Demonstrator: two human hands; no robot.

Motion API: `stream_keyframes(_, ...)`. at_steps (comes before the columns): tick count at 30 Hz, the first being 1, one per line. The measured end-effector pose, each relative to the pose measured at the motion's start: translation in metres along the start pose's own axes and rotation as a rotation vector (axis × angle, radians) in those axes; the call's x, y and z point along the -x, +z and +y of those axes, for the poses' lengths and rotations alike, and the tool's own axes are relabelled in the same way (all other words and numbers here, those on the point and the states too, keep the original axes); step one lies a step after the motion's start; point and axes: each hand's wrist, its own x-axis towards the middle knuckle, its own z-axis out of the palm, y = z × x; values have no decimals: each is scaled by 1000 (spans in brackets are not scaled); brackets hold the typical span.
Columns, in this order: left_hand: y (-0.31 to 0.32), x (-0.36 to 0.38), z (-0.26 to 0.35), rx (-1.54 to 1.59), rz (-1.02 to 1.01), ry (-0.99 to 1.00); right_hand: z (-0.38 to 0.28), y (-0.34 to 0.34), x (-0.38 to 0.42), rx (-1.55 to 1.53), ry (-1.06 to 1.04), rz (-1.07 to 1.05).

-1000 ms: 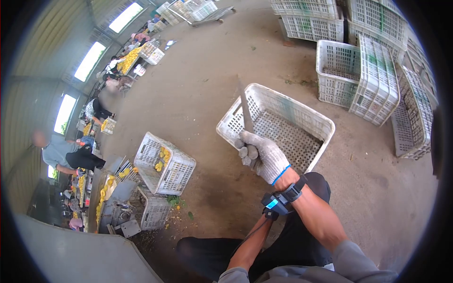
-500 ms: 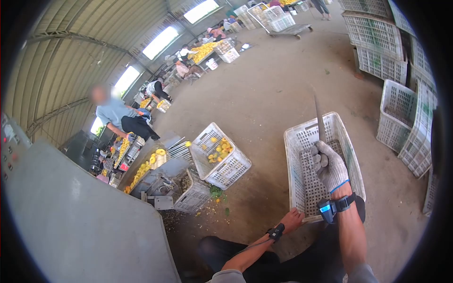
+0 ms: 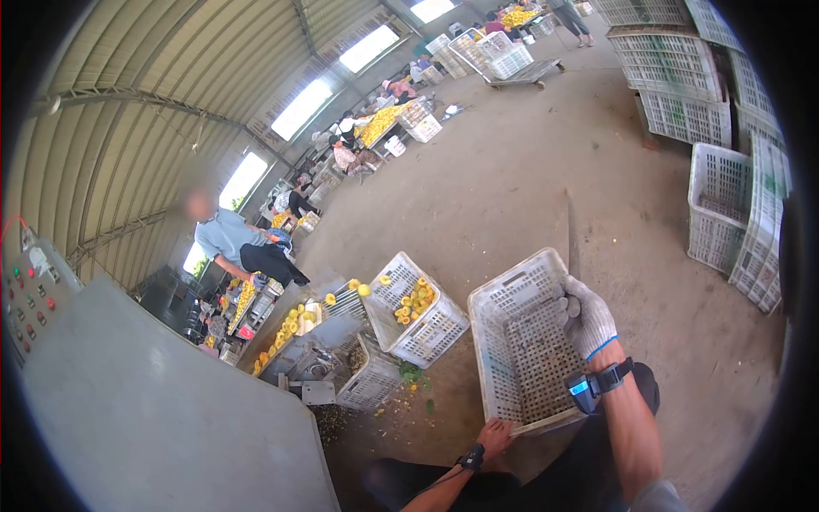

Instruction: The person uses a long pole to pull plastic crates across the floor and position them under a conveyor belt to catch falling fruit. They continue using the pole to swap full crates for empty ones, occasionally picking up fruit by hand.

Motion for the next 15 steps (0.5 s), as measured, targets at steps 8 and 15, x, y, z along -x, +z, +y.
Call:
stream_keyframes(8, -15, 93, 10, -106, -169, -418, 3, 9, 7, 27, 27, 22)
stream_keyframes(15, -12, 99, -57, -211, -244, -559, -1, 9, 12, 58, 15, 63)
